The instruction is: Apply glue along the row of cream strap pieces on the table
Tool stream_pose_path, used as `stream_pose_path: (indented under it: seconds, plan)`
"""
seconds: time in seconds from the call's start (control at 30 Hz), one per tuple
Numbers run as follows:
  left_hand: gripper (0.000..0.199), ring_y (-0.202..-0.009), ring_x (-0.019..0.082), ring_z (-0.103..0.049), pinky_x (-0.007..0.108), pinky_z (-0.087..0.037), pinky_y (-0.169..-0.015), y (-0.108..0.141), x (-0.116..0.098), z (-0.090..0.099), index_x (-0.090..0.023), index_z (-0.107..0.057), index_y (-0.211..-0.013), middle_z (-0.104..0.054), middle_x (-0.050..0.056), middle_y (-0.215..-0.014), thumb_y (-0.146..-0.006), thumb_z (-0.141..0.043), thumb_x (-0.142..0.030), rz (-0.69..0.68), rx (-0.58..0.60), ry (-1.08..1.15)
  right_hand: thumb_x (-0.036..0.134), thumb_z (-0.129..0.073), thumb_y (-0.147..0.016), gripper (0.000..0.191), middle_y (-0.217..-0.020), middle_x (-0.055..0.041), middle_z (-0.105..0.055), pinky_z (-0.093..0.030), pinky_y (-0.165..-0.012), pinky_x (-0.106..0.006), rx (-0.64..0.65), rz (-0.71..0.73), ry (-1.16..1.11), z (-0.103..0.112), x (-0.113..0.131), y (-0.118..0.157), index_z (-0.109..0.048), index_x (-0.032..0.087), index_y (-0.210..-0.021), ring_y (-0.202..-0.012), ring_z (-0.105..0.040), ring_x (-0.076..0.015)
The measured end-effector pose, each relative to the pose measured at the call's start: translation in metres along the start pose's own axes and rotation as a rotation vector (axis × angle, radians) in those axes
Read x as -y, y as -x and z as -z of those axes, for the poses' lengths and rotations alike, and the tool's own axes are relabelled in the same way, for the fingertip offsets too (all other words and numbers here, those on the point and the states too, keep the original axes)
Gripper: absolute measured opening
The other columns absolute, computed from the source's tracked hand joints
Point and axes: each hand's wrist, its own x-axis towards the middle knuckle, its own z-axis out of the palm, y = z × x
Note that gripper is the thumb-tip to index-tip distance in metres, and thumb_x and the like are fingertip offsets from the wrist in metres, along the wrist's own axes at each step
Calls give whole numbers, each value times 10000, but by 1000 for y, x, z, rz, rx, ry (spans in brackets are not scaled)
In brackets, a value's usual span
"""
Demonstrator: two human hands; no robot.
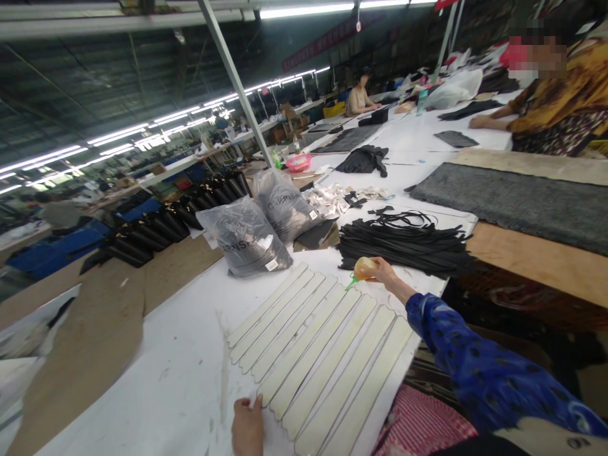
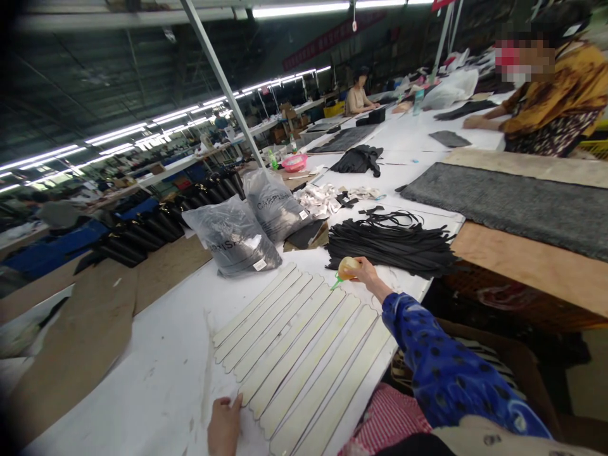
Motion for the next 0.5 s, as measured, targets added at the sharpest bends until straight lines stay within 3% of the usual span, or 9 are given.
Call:
stream_pose_path:
  seconds: [0.1,0.23,0.37,0.5]
  plan:
    - [244,-844,246,-649,339,-459,-666,-6,-6,-1,-206,-572,-988,-653,110,-1007,-828,-425,-317,-110,28,14,238,-845,-520,623,-1057,-114,-615,-587,-592,-343,2,6,8,-2,4,4,-532,156,-1053,-857,-640,-256]
    - [176,-875,198,-630,288,-459,-792,-17,-5,-6,-190,-615,-821,-628,69,-909,-743,-457,-190,-250,68,107,237,-837,-526,595,-1023,-92,-631,-583,-603,-350,33,4,3,-9,9,9,-526,173,-1029,-869,-640,-258]
    - [183,-860,203,-628,295,-470,-829,-26,4,-13,-175,-618,-789,-637,67,-851,-685,-476,-227,-283,71,255,229,-828,-536,555,-978,-79,-644,-582,-614,-371,88,-19,-6,-21,7,19,-527,179,-999,-854,-649,-266]
    - [254,-825,225,-641,329,-499,-805,-25,15,-17,-180,-616,-779,-653,65,-809,-638,-527,-372,-255,65,423,248,-833,-550,539,-923,-52,-655,-581,-654,-387,202,-110,-58,-39,-5,38,-519,197,-985,-848,-661,-258]
